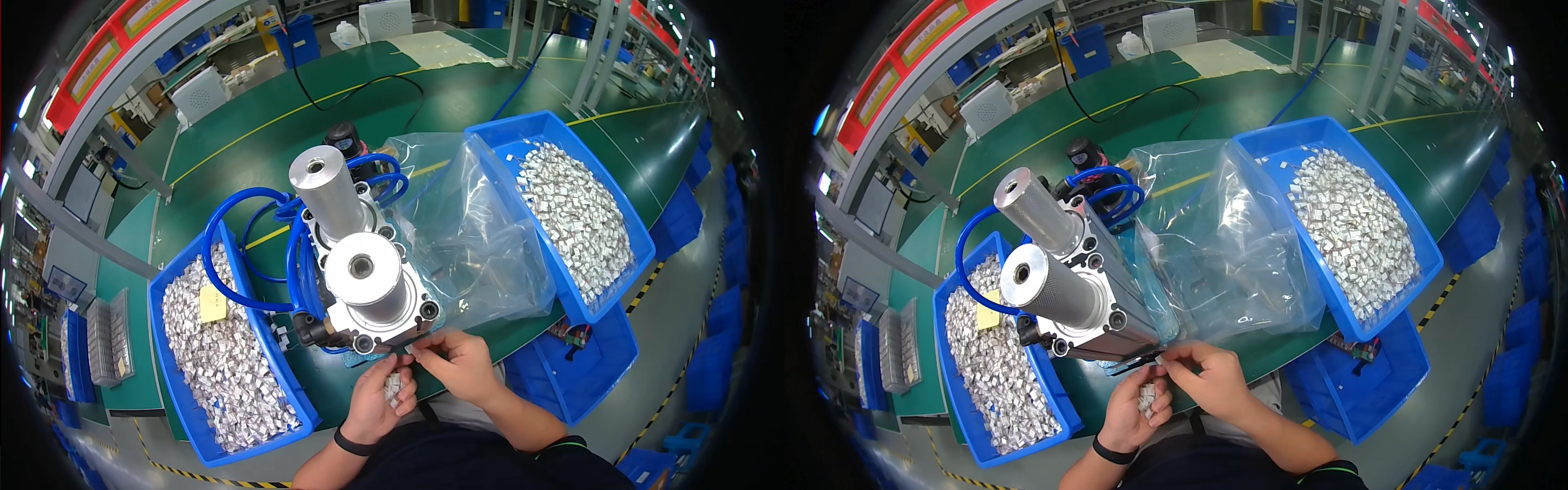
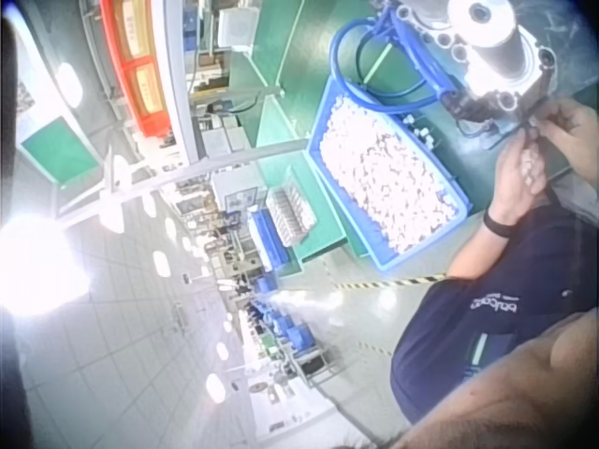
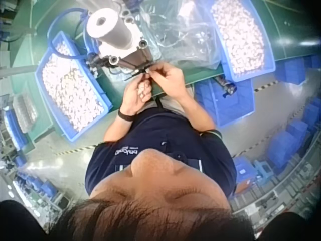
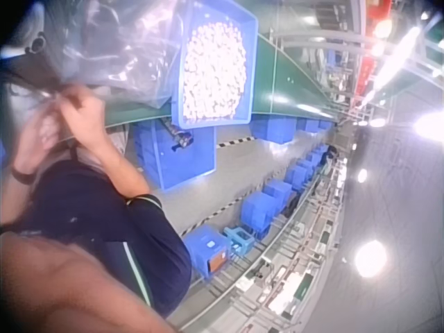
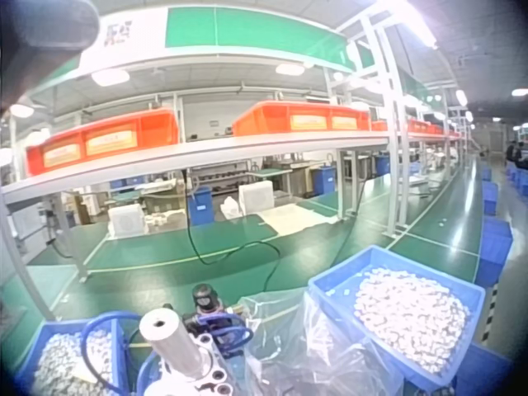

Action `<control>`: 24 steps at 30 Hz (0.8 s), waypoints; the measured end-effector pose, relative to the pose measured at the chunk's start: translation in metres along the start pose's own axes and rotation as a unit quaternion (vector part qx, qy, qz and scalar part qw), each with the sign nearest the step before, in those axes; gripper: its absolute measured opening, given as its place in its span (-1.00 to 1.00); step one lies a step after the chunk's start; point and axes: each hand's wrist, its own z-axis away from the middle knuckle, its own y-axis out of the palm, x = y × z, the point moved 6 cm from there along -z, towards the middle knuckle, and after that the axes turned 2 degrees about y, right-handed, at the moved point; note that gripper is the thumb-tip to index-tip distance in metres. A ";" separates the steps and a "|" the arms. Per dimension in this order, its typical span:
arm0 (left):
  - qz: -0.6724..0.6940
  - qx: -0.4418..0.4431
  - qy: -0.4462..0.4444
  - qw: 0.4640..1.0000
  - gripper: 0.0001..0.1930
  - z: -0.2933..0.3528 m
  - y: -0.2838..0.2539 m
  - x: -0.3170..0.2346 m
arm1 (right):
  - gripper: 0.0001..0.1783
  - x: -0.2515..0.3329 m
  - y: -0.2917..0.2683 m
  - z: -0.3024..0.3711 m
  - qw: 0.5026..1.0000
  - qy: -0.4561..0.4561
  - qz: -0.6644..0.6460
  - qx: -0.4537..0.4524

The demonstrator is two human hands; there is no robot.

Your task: Assembling small metal components onto a mechanical cylinder device.

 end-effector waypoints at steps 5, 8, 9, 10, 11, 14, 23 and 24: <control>0.004 0.002 -0.007 1.000 -0.70 -0.002 -0.004 0.003 | -0.83 0.012 -0.003 0.014 1.000 0.000 -0.023 0.019; 0.007 0.012 -0.015 1.000 -0.70 -0.004 -0.006 0.002 | -0.84 0.059 -0.025 0.040 0.993 -0.093 0.057 0.046; 0.011 0.018 -0.017 1.000 -0.69 -0.005 -0.006 0.002 | -0.84 0.082 -0.037 0.053 0.974 -0.178 0.117 0.072; 0.004 0.016 -0.006 1.000 -0.70 -0.001 -0.004 0.000 | -0.84 0.093 -0.069 0.056 0.972 -0.184 0.147 0.009; 0.003 0.015 -0.001 1.000 -0.70 0.000 -0.003 0.000 | -0.83 0.106 -0.098 0.054 0.965 -0.186 0.176 -0.055; -0.016 0.005 -0.003 1.000 -0.70 -0.002 -0.001 0.004 | -0.80 0.159 -0.138 0.067 0.908 -0.140 0.267 -0.289; -0.028 0.017 0.007 0.999 -0.68 -0.003 -0.002 0.003 | -0.72 0.251 -0.051 0.120 0.730 -0.421 -0.400 0.360; -0.023 0.024 0.006 0.999 -0.68 -0.003 0.001 0.004 | -0.77 0.252 -0.048 0.124 0.734 -0.403 -0.410 0.362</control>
